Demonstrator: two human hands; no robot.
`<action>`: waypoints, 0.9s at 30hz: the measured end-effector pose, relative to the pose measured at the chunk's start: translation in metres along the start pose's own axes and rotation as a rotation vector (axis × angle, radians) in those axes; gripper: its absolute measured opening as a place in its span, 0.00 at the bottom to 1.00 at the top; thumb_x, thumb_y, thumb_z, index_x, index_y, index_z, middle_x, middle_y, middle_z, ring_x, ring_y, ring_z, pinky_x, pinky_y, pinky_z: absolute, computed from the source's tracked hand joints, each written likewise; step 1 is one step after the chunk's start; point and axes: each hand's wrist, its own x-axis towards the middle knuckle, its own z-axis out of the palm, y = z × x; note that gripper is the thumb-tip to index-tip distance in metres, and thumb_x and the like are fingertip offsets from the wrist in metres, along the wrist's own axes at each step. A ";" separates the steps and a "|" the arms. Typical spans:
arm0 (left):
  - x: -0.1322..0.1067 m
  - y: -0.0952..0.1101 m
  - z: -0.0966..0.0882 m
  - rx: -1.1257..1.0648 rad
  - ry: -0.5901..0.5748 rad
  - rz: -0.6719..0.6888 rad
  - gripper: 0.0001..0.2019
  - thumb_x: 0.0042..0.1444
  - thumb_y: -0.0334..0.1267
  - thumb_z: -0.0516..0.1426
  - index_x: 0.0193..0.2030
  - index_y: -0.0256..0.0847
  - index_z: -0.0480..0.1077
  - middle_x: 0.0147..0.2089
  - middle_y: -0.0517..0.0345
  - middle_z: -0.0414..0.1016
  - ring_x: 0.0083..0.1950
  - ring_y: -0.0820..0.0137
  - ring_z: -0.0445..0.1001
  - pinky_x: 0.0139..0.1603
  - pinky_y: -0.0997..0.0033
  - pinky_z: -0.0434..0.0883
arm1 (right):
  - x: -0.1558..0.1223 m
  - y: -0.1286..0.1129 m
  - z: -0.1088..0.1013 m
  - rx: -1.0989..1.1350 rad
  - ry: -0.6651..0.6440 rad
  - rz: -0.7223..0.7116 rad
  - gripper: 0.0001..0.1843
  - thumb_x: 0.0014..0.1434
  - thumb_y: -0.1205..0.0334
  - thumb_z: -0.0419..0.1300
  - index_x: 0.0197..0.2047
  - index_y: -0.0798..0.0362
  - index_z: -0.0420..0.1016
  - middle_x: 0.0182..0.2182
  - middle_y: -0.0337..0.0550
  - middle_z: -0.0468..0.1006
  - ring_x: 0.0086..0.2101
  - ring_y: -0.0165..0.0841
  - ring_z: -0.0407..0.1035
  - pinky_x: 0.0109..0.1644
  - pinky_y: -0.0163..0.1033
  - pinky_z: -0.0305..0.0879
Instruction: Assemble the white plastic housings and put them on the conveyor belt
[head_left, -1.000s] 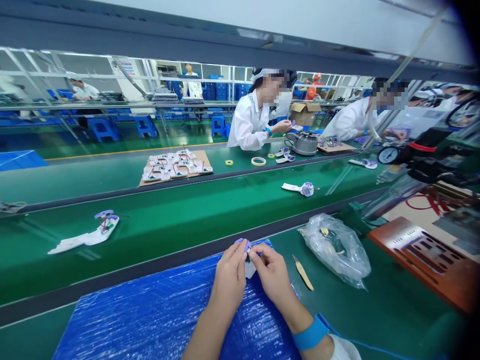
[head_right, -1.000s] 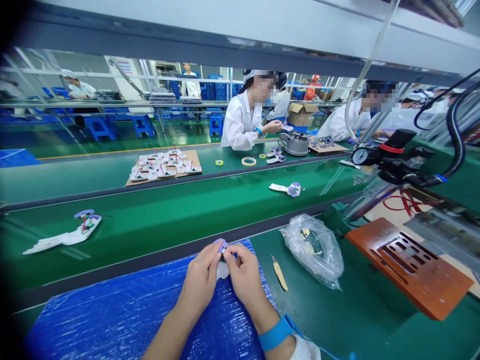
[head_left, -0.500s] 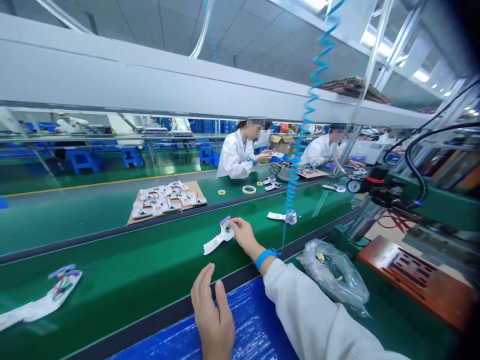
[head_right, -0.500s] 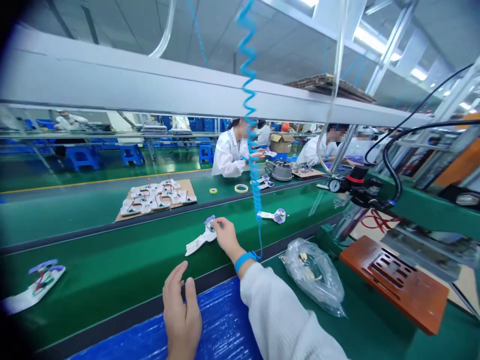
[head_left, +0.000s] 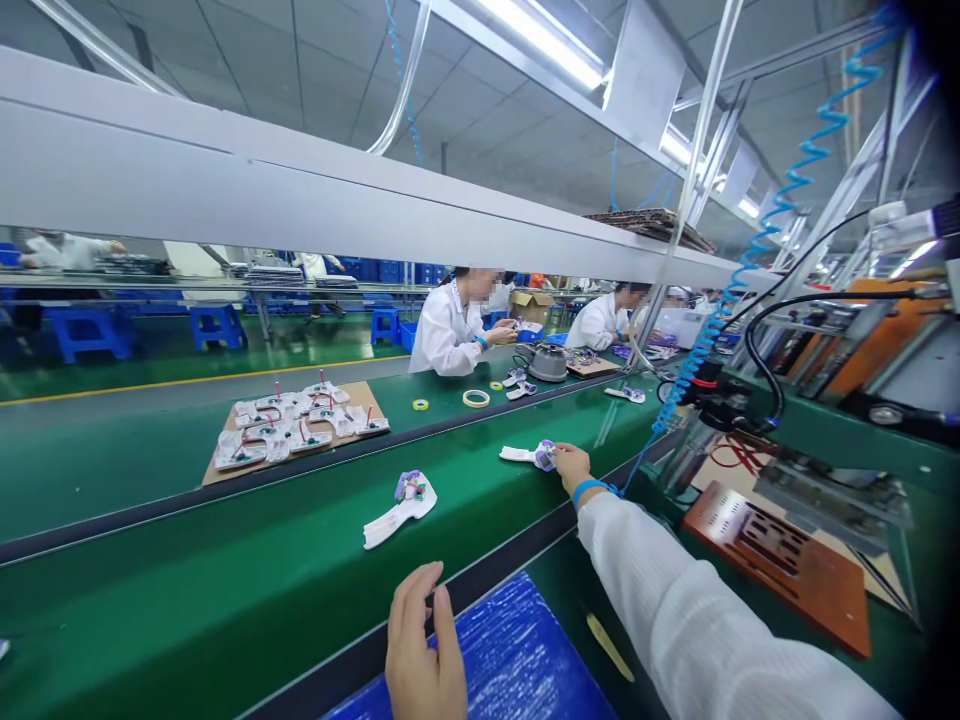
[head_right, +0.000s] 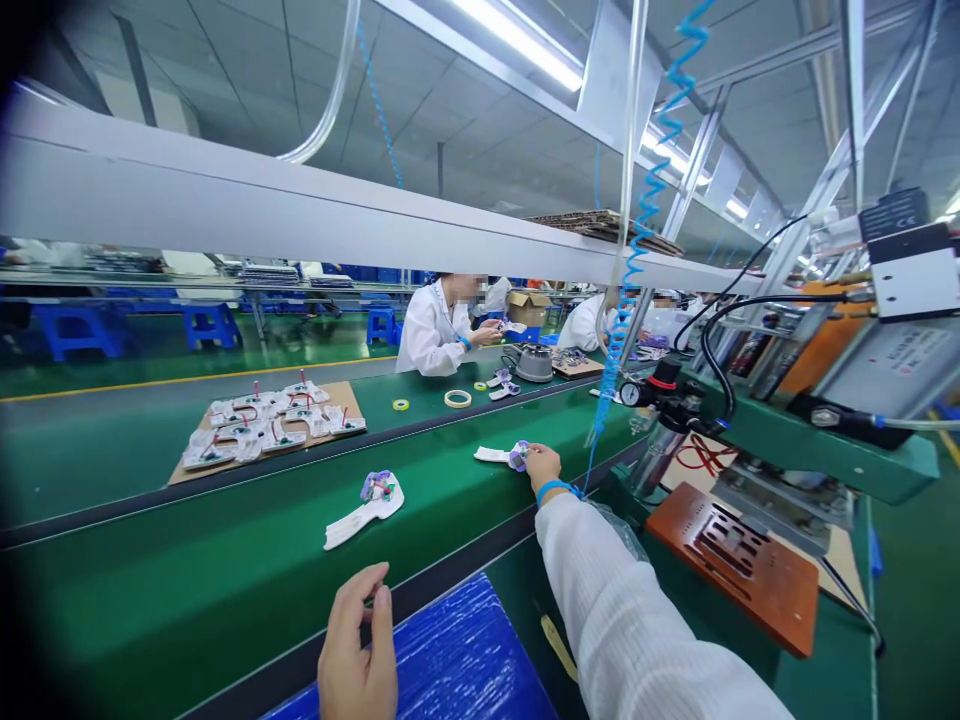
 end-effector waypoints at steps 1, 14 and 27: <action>0.000 -0.002 0.000 0.018 -0.016 0.025 0.16 0.65 0.48 0.47 0.49 0.44 0.70 0.54 0.50 0.70 0.54 0.60 0.69 0.49 0.59 0.70 | 0.002 0.000 -0.001 0.006 -0.040 -0.002 0.16 0.65 0.57 0.58 0.53 0.54 0.70 0.51 0.48 0.72 0.44 0.38 0.71 0.46 0.47 0.71; -0.004 0.061 -0.022 0.520 -0.568 0.512 0.27 0.56 0.22 0.46 0.59 0.51 0.65 0.62 0.54 0.65 0.60 0.56 0.64 0.55 0.53 0.66 | -0.179 -0.021 -0.085 0.401 -0.687 -0.128 0.14 0.61 0.51 0.56 0.41 0.52 0.74 0.32 0.42 0.77 0.31 0.34 0.69 0.35 0.37 0.65; -0.008 0.022 -0.012 -0.200 -0.593 -0.346 0.16 0.54 0.42 0.56 0.48 0.42 0.68 0.34 0.58 0.69 0.33 0.69 0.68 0.33 0.72 0.64 | -0.217 -0.001 -0.095 0.481 -0.886 0.143 0.16 0.56 0.48 0.62 0.38 0.54 0.77 0.20 0.35 0.68 0.17 0.24 0.51 0.20 0.32 0.47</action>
